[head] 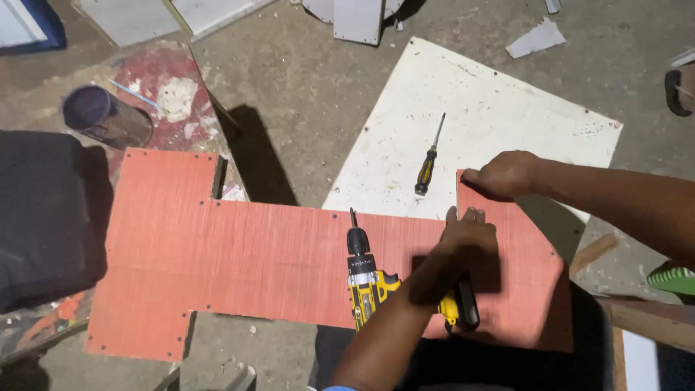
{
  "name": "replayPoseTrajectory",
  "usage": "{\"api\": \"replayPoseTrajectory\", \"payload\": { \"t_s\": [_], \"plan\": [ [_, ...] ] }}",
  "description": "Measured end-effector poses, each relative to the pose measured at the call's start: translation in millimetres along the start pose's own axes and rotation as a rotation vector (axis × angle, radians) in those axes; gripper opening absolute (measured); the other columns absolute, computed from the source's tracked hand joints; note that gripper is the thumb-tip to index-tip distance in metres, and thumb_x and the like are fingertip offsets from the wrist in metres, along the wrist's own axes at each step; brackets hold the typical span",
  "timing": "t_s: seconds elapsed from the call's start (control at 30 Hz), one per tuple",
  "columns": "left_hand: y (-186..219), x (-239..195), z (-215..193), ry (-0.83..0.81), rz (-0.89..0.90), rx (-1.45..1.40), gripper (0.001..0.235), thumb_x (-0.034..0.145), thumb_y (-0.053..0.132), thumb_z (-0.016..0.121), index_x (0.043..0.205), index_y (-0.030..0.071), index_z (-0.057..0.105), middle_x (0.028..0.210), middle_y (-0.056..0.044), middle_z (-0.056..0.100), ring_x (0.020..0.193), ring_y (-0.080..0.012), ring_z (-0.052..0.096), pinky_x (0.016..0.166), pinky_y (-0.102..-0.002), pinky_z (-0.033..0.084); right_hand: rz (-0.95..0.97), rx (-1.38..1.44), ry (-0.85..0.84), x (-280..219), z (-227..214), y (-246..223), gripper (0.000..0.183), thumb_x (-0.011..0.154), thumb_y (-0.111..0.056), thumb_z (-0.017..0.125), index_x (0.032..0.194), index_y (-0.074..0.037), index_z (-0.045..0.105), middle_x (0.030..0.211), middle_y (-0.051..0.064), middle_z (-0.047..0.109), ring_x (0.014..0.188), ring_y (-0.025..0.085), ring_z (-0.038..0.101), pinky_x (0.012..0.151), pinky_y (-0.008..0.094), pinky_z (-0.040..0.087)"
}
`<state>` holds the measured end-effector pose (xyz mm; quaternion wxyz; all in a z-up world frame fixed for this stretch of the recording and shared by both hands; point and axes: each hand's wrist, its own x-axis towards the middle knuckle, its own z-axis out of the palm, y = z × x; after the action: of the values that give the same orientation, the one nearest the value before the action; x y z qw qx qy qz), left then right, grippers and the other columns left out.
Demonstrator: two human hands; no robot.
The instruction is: A person uses a power drill to make holes in a pink board and a scraper to clean the surface.
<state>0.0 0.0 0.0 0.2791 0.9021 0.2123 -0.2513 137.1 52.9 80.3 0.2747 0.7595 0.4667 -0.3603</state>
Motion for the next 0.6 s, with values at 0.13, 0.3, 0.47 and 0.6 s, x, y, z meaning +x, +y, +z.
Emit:
{"api": "replayPoseTrajectory", "payload": {
  "t_s": [0.13, 0.3, 0.47, 0.6],
  "plan": [
    [-20.2, 13.8, 29.7, 0.065, 0.108, -0.016, 0.046, 0.103, 0.035, 0.042, 0.142, 0.017, 0.060, 0.166, -0.008, 0.039, 0.156, -0.0246, 0.029, 0.127, -0.061, 0.010, -0.022, 0.489, 0.089, 10.1, 33.9, -14.1, 0.069, 0.098, -0.044, 0.022, 0.114, 0.006, 0.067, 0.114, 0.038, 0.069, 0.119, 0.051, 0.064, 0.102, 0.060, 0.047],
    [-20.8, -17.8, 9.6, 0.182, 0.126, 0.028, 0.037, 0.103, 0.023, 0.043, 0.128, 0.021, 0.070, 0.139, 0.000, 0.066, 0.147, -0.0184, 0.042, 0.124, -0.073, 0.006, 0.142, 1.434, 0.111, 84.2, 74.3, 2.0, 0.020, 0.090, -0.002, 0.049, 0.075, 0.008, 0.059, 0.050, 0.006, 0.046, 0.044, 0.028, 0.052, 0.045, 0.039, 0.043],
    [-18.3, -8.9, 13.3, 0.068, 0.181, -0.040, 0.056, 0.096, 0.037, 0.037, 0.149, 0.020, 0.047, 0.157, -0.006, 0.045, 0.148, -0.0241, 0.037, 0.115, -0.075, 0.009, -0.858, 2.230, 0.197, 58.8, 149.2, 15.0, 0.018, 0.098, -0.009, 0.059, 0.084, 0.000, 0.055, 0.058, 0.000, 0.048, 0.040, 0.010, 0.047, 0.040, 0.022, 0.040],
    [-5.3, -30.8, -8.6, 0.048, 0.058, -0.001, 0.054, 0.096, 0.018, 0.035, 0.147, 0.014, 0.053, 0.169, -0.010, 0.030, 0.157, -0.0289, 0.024, 0.112, -0.083, 0.004, -0.011, 1.996, 0.184, -34.6, 78.7, 7.0, 0.032, 0.111, -0.035, 0.035, 0.086, -0.016, 0.041, 0.061, -0.017, 0.024, 0.041, -0.001, 0.028, 0.044, 0.021, 0.026]
  ]
}}
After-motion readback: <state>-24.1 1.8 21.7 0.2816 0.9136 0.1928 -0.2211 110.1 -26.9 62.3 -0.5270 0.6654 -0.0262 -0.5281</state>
